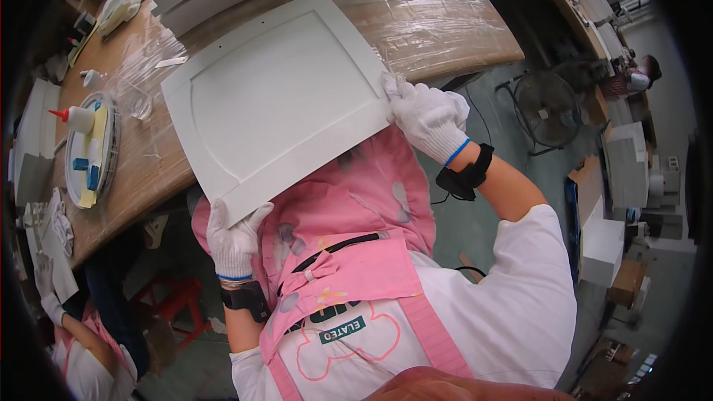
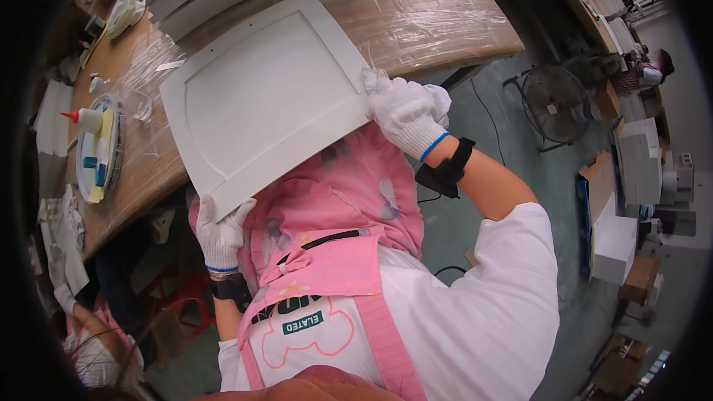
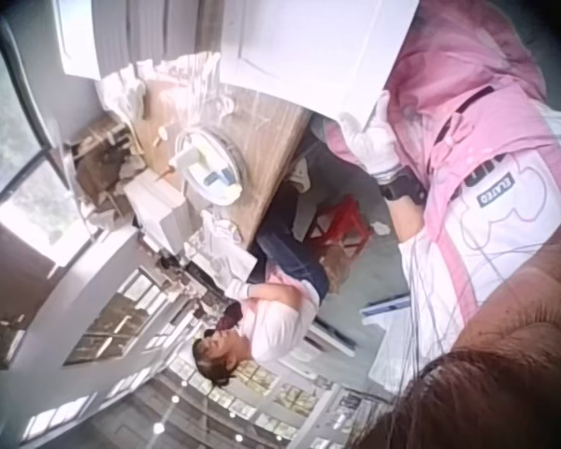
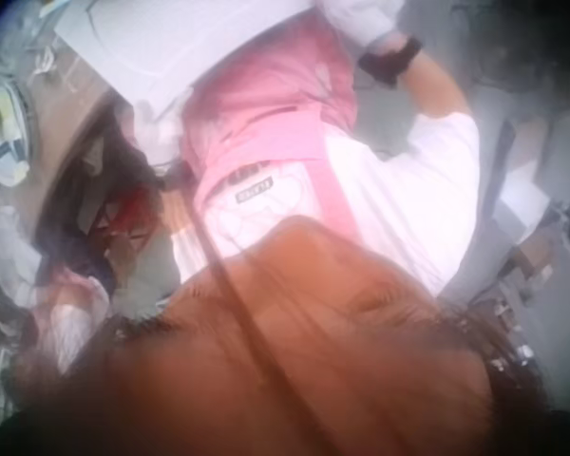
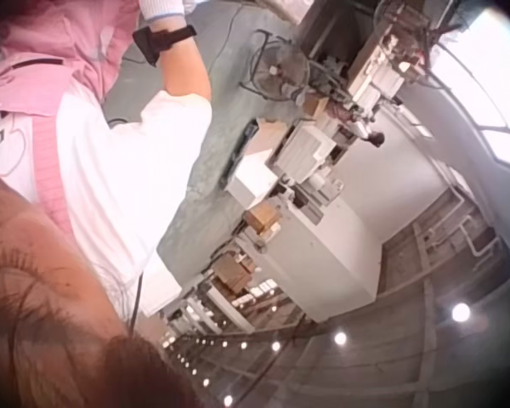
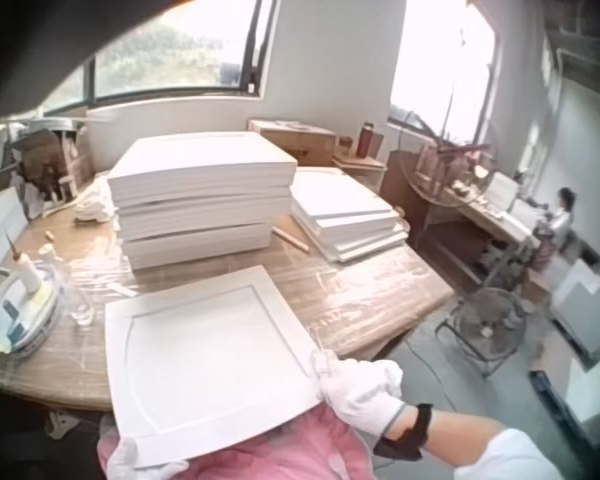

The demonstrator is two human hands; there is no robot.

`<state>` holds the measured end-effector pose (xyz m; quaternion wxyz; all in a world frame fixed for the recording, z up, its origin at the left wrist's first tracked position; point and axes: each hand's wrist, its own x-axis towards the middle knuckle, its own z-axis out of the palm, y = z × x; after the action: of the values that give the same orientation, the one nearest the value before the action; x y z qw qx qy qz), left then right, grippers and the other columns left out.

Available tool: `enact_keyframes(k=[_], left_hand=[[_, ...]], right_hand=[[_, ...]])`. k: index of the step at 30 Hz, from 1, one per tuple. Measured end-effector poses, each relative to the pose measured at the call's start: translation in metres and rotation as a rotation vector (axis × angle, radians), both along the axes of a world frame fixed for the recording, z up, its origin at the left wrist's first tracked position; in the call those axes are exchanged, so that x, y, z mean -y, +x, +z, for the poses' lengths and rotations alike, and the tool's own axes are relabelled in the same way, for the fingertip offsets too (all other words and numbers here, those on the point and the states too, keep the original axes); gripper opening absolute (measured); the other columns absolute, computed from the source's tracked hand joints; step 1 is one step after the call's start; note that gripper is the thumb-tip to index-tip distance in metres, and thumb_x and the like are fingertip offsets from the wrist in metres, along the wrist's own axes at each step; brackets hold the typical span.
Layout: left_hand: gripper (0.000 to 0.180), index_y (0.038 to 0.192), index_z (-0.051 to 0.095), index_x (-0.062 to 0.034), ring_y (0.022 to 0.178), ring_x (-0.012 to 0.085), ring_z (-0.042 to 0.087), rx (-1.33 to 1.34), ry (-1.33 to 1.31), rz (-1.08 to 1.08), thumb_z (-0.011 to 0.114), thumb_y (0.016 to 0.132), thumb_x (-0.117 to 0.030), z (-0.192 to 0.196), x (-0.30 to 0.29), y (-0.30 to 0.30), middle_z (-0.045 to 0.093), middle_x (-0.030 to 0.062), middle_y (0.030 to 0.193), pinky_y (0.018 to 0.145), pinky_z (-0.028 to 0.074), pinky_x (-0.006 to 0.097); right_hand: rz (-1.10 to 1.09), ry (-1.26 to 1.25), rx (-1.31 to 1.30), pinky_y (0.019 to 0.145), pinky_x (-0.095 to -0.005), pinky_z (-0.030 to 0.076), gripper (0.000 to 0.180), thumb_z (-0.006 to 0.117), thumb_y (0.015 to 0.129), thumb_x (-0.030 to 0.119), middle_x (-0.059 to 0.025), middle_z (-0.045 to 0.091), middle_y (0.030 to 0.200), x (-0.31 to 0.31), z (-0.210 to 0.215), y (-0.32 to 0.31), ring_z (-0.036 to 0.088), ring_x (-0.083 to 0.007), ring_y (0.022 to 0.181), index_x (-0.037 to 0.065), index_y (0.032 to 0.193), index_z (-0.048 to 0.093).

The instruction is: Cleaning and inspecting white cabinet doors at a workbench in a factory.

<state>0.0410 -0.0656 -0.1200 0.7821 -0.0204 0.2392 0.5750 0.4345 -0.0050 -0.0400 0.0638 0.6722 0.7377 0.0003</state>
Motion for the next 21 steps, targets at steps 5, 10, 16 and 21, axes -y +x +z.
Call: enact_keyframes(k=[5,10,16,21], left_hand=[[0.048,0.139,0.039,-0.0011,0.121,0.053,0.049,0.025,-0.004,0.001,0.053,0.099,-0.025,0.003,-0.001,0.003,0.046,0.0252,0.14,0.088,0.048,0.073],[0.047,0.138,0.038,-0.0008,0.119,0.0536,0.05,-0.038,0.017,-0.002,0.052,0.099,-0.025,0.004,0.001,0.001,0.047,0.026,0.138,0.088,0.049,0.071],[0.048,0.138,0.037,-0.001,0.119,0.0541,0.05,-0.045,-0.005,-0.013,0.052,0.099,-0.025,0.003,0.0,0.001,0.046,0.0261,0.138,0.087,0.049,0.072],[0.047,0.138,0.039,-0.0016,0.12,0.0548,0.048,0.042,-0.027,-0.005,0.052,0.099,-0.025,0.008,0.0,0.003,0.045,0.0257,0.139,0.087,0.048,0.073]], right_hand=[[-0.041,0.088,-0.04,0.074,-0.0433,0.052,0.04,0.061,0.084,0.018,-0.0137,0.064,0.098,-0.02,-0.005,0.054,0.064,-0.0331,0.089,0.009,0.123,0.06],[0.079,0.362,-0.217,0.067,-0.0397,0.053,0.028,0.066,0.08,0.012,-0.0089,0.066,0.094,-0.015,0.022,0.017,0.065,-0.0292,0.08,0.01,0.108,0.067],[0.704,0.233,-0.428,0.066,-0.0366,0.052,0.024,0.07,0.074,0.013,-0.0029,0.067,0.11,0.003,-0.007,-0.043,0.065,-0.0256,0.085,0.015,0.098,0.067],[0.007,0.206,-0.441,0.082,-0.0383,0.052,0.02,0.058,0.087,0.012,-0.0099,0.064,0.114,-0.046,-0.029,0.058,0.062,-0.0334,0.095,0.01,0.106,0.066]])
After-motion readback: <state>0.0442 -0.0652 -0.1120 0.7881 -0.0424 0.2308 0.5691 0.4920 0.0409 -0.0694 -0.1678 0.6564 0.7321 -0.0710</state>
